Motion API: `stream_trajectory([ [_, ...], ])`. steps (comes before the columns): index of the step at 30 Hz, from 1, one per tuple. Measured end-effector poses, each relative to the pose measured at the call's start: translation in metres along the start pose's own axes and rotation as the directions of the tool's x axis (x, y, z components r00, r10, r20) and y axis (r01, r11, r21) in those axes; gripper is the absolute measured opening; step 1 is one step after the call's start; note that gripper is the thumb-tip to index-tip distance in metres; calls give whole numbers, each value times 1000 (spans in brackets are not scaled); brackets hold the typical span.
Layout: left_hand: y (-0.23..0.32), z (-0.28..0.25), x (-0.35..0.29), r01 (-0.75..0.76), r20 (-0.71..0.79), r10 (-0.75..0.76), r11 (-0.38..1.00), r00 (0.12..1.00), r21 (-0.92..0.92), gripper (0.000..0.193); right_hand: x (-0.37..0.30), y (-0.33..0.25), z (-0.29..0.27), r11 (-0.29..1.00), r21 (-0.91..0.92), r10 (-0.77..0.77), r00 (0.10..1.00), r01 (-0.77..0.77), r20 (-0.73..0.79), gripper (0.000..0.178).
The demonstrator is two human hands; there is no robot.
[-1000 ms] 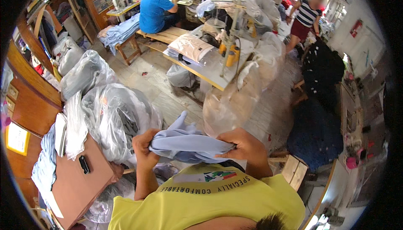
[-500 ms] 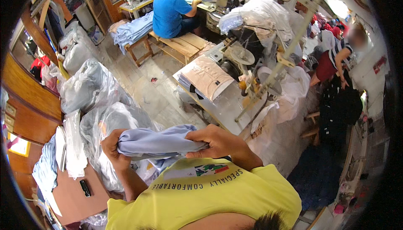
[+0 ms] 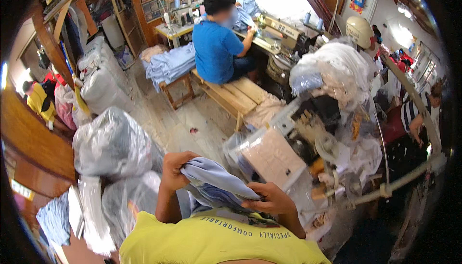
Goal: The person folds a light blue button-down shirt by smoothing it on a table and using a rectangular cardboard template to align the folds.
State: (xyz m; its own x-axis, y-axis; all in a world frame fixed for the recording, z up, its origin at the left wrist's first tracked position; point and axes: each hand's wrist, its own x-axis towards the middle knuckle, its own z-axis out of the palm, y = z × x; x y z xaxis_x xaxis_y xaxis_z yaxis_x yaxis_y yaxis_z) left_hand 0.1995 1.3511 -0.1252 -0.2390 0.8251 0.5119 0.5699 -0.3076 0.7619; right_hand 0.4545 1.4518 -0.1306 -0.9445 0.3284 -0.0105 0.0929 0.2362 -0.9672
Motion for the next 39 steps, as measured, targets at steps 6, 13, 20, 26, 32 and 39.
stream_trajectory([
  [6, -84, -72, 98, 71, 39, -71, 997, 997, 13, 22, 142, -4, -24, 987, 154, 76, 987, -53, -143, 29],
  [13, -150, -136, 144, 134, -98, -128, 989, 987, 58, 19, 271, -9, -44, 996, 78, 47, 998, -44, -44, 22],
  [20, -173, -164, 162, 220, -131, -197, 955, 972, 201, 18, 339, 8, -58, 999, 22, -33, 994, 35, -104, 17],
  [26, -201, -154, 174, 316, -85, -307, 939, 948, 136, 16, 362, 27, -79, 1000, -21, -5, 985, 2, -170, 22],
  [32, -234, -118, 201, 323, 64, -322, 946, 945, -19, 23, 377, 63, -105, 932, -347, -68, 885, -109, -460, 18],
  [39, -279, -40, 243, 148, 266, -135, 989, 954, -29, 42, 400, 116, -153, 988, -153, -146, 423, 18, -894, 20],
])
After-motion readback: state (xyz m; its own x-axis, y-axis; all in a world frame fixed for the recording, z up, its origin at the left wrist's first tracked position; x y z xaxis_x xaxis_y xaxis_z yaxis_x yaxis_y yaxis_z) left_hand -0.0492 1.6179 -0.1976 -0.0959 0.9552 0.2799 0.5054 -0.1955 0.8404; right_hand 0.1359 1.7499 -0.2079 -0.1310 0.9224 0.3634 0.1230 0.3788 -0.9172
